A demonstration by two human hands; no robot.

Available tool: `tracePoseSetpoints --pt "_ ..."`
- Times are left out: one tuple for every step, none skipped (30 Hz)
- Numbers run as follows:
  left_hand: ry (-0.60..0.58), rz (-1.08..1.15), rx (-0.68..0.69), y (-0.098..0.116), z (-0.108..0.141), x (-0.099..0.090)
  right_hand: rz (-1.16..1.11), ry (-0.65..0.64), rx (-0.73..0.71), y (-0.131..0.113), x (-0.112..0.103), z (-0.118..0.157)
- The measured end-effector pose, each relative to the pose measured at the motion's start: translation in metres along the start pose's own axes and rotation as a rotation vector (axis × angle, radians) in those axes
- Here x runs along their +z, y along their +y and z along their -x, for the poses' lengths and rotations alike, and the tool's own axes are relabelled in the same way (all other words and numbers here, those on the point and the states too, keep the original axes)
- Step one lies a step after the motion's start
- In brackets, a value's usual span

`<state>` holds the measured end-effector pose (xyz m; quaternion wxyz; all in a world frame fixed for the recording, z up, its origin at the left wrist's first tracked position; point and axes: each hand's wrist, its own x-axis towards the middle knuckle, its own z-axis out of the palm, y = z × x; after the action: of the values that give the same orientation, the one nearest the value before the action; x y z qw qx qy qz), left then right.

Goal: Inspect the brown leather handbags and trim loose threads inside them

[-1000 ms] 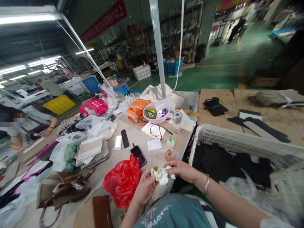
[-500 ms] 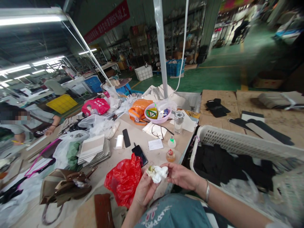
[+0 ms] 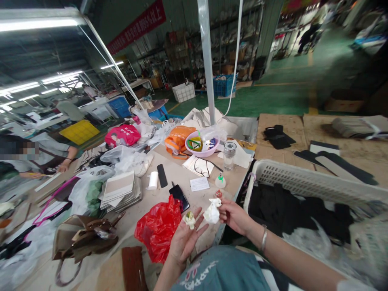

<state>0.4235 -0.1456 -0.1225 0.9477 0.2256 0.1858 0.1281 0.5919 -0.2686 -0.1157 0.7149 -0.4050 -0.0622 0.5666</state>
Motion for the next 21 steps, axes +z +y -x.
tracePoseSetpoints --pt "-0.012 -0.009 -0.004 0.003 -0.001 0.001 0.028 -0.021 0.033 0.002 0.0 0.0" --pt "-0.022 -0.028 -0.016 0.004 -0.001 0.003 0.053 -0.038 0.066 0.004 0.0 0.0" --pt "-0.028 -0.053 -0.034 0.005 -0.002 0.003 0.084 -0.049 0.091 0.007 0.001 -0.001" --pt "-0.029 -0.077 -0.058 0.004 -0.003 0.004 0.128 -0.052 0.106 0.01 0.003 -0.002" --pt "-0.022 -0.097 -0.081 0.003 -0.003 0.004 0.184 -0.045 0.114 0.012 0.004 -0.003" --pt "-0.013 -0.114 -0.102 0.001 -0.004 0.004 0.244 -0.029 0.115 0.014 0.006 -0.003" --pt "0.001 -0.129 -0.113 -0.001 -0.005 0.003 0.298 -0.01 0.108 0.015 0.007 -0.004" --pt "0.016 -0.143 -0.115 -0.003 -0.006 0.003 0.34 0.006 0.099 0.015 0.009 -0.004" --pt "0.031 -0.157 -0.112 -0.004 -0.007 0.002 0.359 0.013 0.088 0.015 0.01 -0.004" --pt "0.044 -0.173 -0.102 -0.005 -0.008 0.002 0.359 0.013 0.081 0.014 0.011 -0.003" --pt "0.055 -0.19 -0.085 -0.005 -0.009 0.001 0.344 0.005 0.074 0.014 0.012 -0.002" --pt "0.065 -0.202 -0.061 -0.006 -0.01 0.001 0.322 -0.001 0.068 0.014 0.012 -0.001" --pt "0.075 -0.207 -0.033 -0.006 -0.011 0.002 0.3 -0.001 0.062 0.014 0.013 0.0" --pt "0.084 -0.209 -0.006 -0.006 -0.012 0.002 0.283 0.005 0.046 0.015 0.013 0.001" --pt "0.093 -0.208 0.018 -0.006 -0.013 0.002 0.28 0.013 0.019 0.016 0.013 0.001" --pt "0.104 -0.207 0.034 -0.006 -0.013 0.002 0.294 0.019 -0.011 0.019 0.013 0.001" --pt "0.114 -0.207 0.045 -0.007 -0.013 0.002 0.321 0.023 -0.041 0.021 0.013 0.0" --pt "0.121 -0.208 0.05 -0.008 -0.014 0.002 0.353 0.028 -0.065 0.023 0.013 -0.002" --pt "0.129 -0.206 0.052 -0.008 -0.014 0.001 0.382 0.036 -0.081 0.024 0.013 -0.003" --pt "0.141 -0.196 0.057 -0.009 -0.014 -0.001 0.406 0.052 -0.085 0.025 0.013 -0.005" --pt "0.161 -0.175 0.068 -0.009 -0.015 -0.003 0.423 0.072 -0.08 0.025 0.013 -0.007"
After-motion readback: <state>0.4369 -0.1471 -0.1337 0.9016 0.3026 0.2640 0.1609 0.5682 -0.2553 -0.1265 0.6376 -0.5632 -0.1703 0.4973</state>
